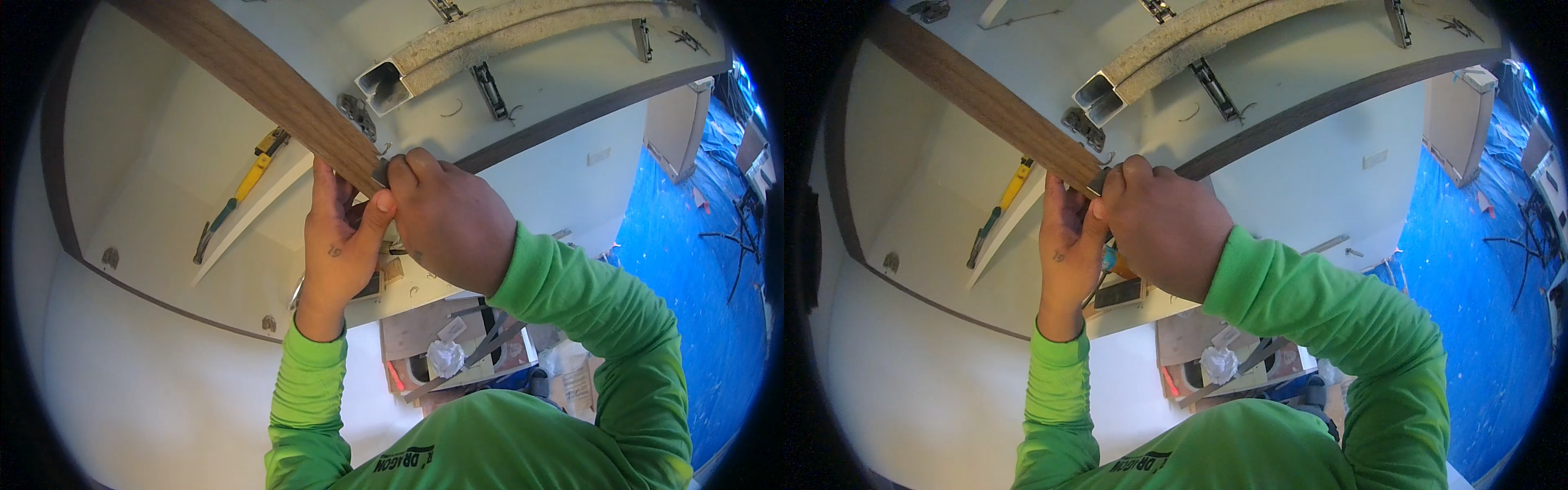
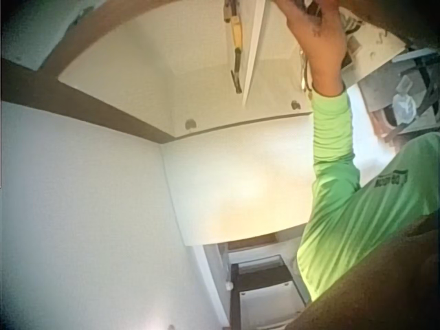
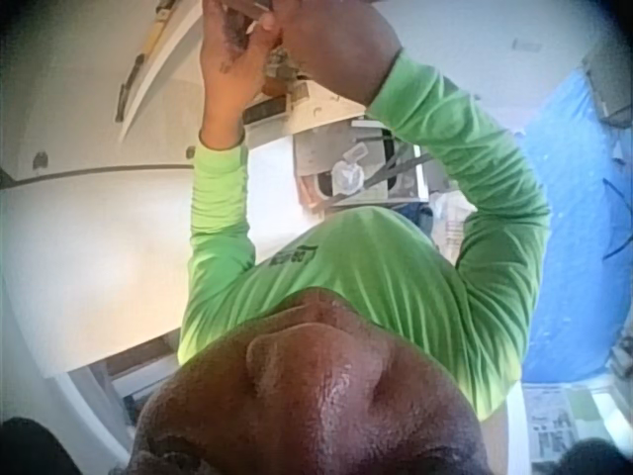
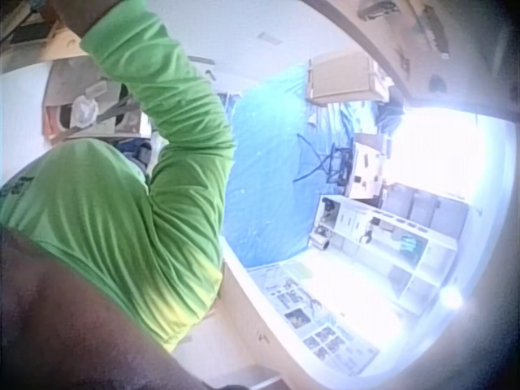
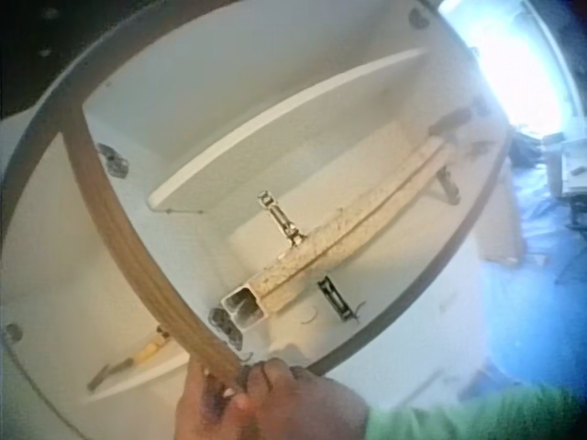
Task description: The person applies a strip of edge banding to the exposed edge of a cabinet door. They use a utility knife to trim the overhanging banding flush with the door surface, then smooth the edge with a sanding block.
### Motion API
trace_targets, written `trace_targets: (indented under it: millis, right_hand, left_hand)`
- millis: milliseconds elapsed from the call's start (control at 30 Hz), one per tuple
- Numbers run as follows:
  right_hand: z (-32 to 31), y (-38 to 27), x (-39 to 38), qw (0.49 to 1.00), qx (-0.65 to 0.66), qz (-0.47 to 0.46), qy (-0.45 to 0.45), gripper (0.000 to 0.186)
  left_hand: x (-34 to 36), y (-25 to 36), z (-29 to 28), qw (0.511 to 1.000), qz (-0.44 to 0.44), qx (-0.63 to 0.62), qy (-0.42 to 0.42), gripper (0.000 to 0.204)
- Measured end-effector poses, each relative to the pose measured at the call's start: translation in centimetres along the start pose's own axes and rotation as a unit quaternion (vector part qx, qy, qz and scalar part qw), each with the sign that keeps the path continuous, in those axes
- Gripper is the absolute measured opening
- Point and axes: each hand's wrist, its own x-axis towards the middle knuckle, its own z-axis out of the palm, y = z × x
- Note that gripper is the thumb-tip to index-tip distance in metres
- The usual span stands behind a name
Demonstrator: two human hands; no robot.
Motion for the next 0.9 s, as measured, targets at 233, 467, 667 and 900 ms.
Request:
trace_targets:
  millis: [233,467,667,900]
  right_hand:
    - [-0.2,-0.3,0.4,0.999,-0.01,0.017,-0.026,0.025]
    - [-0.2,-0.2,1.3,0.999,-0.006,0.03,-0.015,0.021]
    - [-0.6,0.0,0.7,0.999,0.019,0.032,-0.033,0.024]
    - [-0.6,-0.1,0.6,0.998,0.023,0.029,-0.046,0.03]
  left_hand:
    - [-0.1,-0.1,0.3,1.0,0.005,0.001,0.022,0.082]
    - [0.1,0.1,0.6,0.999,-0.004,-0.011,0.033,0.076]
    - [0.2,0.1,0.2,1.0,0.007,0.0,0.025,0.08]
    - [0.2,-0.2,0.1,0.999,0.03,0.03,0.025,0.081]
